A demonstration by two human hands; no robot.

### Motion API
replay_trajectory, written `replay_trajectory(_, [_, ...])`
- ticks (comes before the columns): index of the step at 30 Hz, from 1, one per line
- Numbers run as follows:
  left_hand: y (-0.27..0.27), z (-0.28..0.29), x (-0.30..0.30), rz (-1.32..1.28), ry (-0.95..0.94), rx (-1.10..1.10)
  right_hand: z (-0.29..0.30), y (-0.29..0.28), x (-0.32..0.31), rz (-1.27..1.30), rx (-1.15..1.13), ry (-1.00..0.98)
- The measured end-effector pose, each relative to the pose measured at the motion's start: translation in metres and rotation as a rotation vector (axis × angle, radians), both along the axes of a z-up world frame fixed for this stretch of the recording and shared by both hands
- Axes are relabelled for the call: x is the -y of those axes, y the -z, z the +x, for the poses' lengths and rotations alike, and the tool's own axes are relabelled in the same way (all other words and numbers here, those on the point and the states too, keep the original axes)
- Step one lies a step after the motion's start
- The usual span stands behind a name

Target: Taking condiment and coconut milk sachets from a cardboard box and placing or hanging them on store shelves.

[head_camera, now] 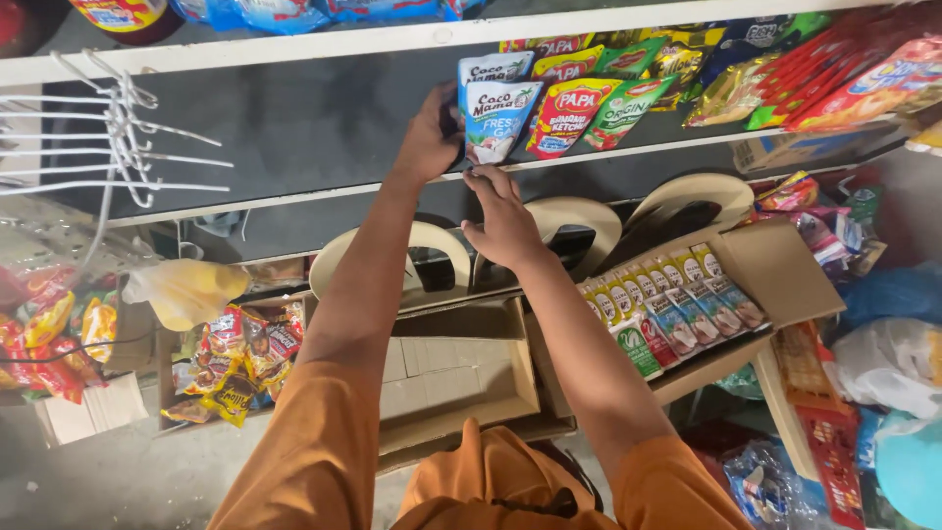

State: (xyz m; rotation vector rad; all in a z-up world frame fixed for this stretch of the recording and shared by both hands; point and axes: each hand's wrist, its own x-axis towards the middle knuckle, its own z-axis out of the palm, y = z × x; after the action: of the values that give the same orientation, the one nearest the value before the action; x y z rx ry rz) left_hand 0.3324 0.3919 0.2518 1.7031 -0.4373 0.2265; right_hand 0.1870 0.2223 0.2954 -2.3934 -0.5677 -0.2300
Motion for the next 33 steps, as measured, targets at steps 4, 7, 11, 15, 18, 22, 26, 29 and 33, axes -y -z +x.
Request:
replay_trajectory(4, [-0.006,-0.016,-0.010,-0.223,0.104,0.118,-0.001,0.034,0.008,-0.007,0.054,-0.030])
replay_trajectory(7, [-0.004,-0.107,0.021,-0.054,-0.437,0.330,-0.055,0.091,0.043,-0.048,-0.006,0.014])
replay_trajectory(11, [0.030,-0.189,0.062,-0.015,-0.484,0.243,-0.093,0.193,0.106,-0.018,-0.028,0.181])
replay_trajectory(15, [0.072,-0.246,0.121,0.054,-0.222,-0.020,-0.150,0.257,0.181,-0.069,-0.072,0.469])
replay_trajectory(18, [0.083,-0.263,0.171,0.157,-0.125,-0.189,-0.173,0.292,0.252,-0.095,-0.014,0.661])
replay_trajectory(22, [0.102,-0.271,0.250,0.164,0.089,-0.264,-0.203,0.327,0.336,0.146,-0.156,0.850])
replay_trajectory(26, [0.159,-0.276,0.344,0.220,0.316,-0.489,-0.220,0.352,0.408,0.091,-0.331,1.027])
replay_trajectory(29, [0.246,-0.273,0.412,0.366,0.333,-0.625,-0.211,0.362,0.437,0.184,-0.327,1.101])
replay_trajectory(33, [0.382,-0.275,0.485,0.121,0.243,-1.169,-0.200,0.349,0.450,0.808,-0.249,0.968])
